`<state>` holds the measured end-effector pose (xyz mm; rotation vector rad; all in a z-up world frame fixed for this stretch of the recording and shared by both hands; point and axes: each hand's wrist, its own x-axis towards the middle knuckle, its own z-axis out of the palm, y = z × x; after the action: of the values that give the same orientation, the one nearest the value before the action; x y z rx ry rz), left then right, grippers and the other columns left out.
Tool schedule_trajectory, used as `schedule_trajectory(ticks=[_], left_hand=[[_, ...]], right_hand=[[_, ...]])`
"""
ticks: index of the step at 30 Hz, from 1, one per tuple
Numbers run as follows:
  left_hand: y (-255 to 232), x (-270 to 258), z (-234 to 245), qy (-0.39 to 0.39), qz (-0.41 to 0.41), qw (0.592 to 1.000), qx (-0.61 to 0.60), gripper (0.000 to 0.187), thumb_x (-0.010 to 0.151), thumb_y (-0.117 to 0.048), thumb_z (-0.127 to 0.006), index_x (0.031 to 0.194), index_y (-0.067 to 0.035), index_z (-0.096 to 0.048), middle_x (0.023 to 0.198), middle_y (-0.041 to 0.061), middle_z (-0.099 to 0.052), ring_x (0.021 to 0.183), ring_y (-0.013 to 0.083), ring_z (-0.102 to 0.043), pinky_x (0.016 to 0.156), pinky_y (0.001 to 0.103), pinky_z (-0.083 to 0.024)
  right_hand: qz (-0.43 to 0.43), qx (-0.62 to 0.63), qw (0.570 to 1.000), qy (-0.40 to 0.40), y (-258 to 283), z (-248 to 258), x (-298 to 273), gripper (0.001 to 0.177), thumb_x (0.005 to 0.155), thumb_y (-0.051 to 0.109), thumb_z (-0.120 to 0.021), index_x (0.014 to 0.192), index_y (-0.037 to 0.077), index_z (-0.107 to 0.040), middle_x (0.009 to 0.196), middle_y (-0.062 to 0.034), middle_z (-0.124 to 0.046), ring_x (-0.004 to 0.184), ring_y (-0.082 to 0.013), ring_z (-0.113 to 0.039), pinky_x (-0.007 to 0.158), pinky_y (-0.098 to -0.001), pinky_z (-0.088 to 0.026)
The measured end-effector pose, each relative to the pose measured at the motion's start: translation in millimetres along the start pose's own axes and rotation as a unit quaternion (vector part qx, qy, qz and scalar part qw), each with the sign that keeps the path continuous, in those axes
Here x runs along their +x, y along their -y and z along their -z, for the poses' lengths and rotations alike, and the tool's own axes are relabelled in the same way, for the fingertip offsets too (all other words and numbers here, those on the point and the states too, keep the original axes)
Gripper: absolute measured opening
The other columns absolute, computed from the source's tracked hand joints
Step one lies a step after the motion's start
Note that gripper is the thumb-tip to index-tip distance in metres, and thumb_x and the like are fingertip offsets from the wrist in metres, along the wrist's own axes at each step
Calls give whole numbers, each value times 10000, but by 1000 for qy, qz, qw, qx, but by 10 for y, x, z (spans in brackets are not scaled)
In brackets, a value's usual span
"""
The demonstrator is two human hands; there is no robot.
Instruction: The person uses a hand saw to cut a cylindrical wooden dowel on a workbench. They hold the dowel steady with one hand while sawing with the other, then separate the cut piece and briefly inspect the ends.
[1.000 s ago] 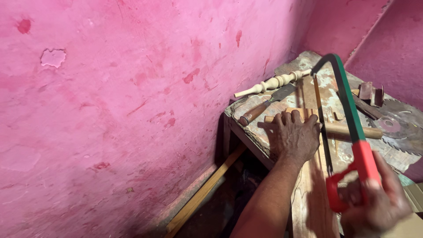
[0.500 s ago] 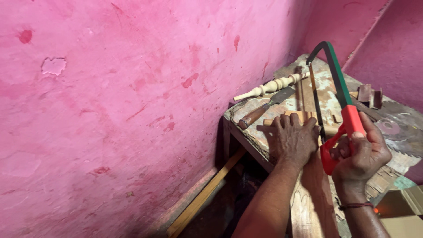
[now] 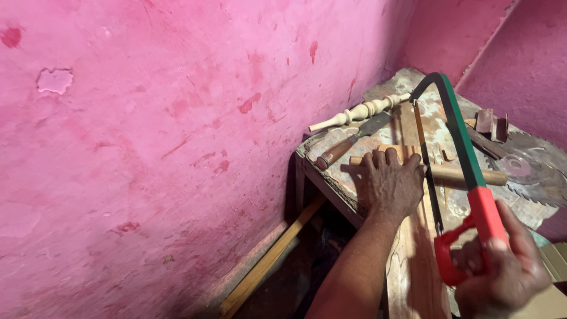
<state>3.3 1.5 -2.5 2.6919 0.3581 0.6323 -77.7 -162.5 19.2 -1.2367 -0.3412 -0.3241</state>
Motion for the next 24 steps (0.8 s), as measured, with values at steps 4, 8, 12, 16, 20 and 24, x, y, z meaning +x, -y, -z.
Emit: schedule_trajectory(ticks=[4, 8, 12, 16, 20, 24], left_hand=[[4, -22, -18, -18, -1, 1000, -9, 346, 1029, -422, -497, 1203, -204, -703, 1167, 212, -599, 1248, 405, -485, 1125, 598, -249], [13, 0, -42, -35, -4, 999, -5, 355, 1019, -438, -507, 1193, -201, -706, 1165, 214, -603, 1246, 405, -485, 1133, 596, -243], [16, -32, 35, -5, -18, 1000, 20, 362, 1047, -440, -500, 1203, -182, -699, 1168, 200, -602, 1240, 383, -490, 1124, 570, -262], [-19, -30, 92, 8, 3, 1000, -19, 355, 1044, -422, -491, 1214, -187, -695, 1168, 207, -592, 1213, 376, -487, 1117, 574, -259], [-24, -12, 65, 1, 4, 1000, -25, 352, 1037, -422, -487, 1207, -196, -695, 1166, 202, -599, 1227, 381, -485, 1126, 590, -244], [-20, -14, 49, -4, 4, 1000, -25, 354, 1037, -427, -483, 1211, -204, -695, 1184, 208, -605, 1240, 395, -482, 1127, 592, -238]], right_hand=[[35, -9, 999, 15, -254, -278, 414, 506, 1021, 66, -465, 1467, -149, -568, 754, -93, -563, 487, -79, -409, 442, -282, -377], [25, 3, 1000, 18, -351, -441, 689, 486, 1040, 69, -482, 1465, -144, -585, 764, -76, -549, 542, -71, -402, 456, -258, -355], [25, -2, 1000, 14, -276, -360, 551, 514, 1024, 62, -482, 1489, -133, -582, 727, -91, -521, 502, -79, -416, 467, -287, -383], [2, 5, 1000, -1, 18, -153, 93, 529, 972, 59, -477, 1458, -143, -536, 874, -124, -615, 519, -85, -429, 485, -281, -390], [-14, -82, 996, -18, 253, 14, -139, 577, 913, 87, -486, 1435, -153, -525, 997, -140, -673, 510, -100, -432, 445, -274, -366], [3, 3, 1000, -8, -7, -21, 29, 556, 997, 103, -514, 1471, -183, -561, 723, -122, -553, 477, -90, -402, 441, -261, -349]])
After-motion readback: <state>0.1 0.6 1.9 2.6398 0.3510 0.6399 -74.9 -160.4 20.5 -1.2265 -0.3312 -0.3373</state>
